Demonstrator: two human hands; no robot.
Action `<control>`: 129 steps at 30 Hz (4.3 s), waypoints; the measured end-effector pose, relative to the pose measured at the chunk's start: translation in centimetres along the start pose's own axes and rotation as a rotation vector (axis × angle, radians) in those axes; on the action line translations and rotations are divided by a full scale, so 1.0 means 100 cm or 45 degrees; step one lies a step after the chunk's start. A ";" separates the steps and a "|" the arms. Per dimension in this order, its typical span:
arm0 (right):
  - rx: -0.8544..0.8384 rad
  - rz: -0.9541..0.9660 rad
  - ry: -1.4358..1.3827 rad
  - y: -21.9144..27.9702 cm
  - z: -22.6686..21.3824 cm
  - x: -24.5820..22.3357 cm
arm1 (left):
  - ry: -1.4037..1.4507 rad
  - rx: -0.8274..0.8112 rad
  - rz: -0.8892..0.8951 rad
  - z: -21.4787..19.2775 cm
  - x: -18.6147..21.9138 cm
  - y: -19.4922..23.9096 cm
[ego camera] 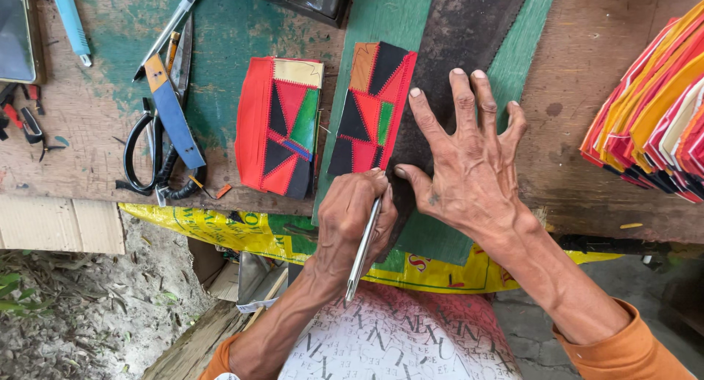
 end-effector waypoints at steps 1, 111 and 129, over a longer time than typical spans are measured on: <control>0.000 -0.001 -0.001 0.000 0.000 0.000 | 0.001 0.001 0.001 0.000 0.000 0.000; 0.034 0.024 0.006 0.001 -0.004 0.003 | 0.319 0.306 -0.132 0.030 -0.042 -0.061; 0.024 0.001 0.007 -0.002 -0.008 -0.001 | -0.060 0.215 0.066 0.029 -0.027 -0.068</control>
Point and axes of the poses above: each hand's wrist, its own y-axis away from the middle knuckle, its own z-axis out of the palm, x = y × z, the point moved 6 cm from there along -y, towards the middle knuckle, and after that the axes turned 5 degrees about -x, right-handed, at the moved point
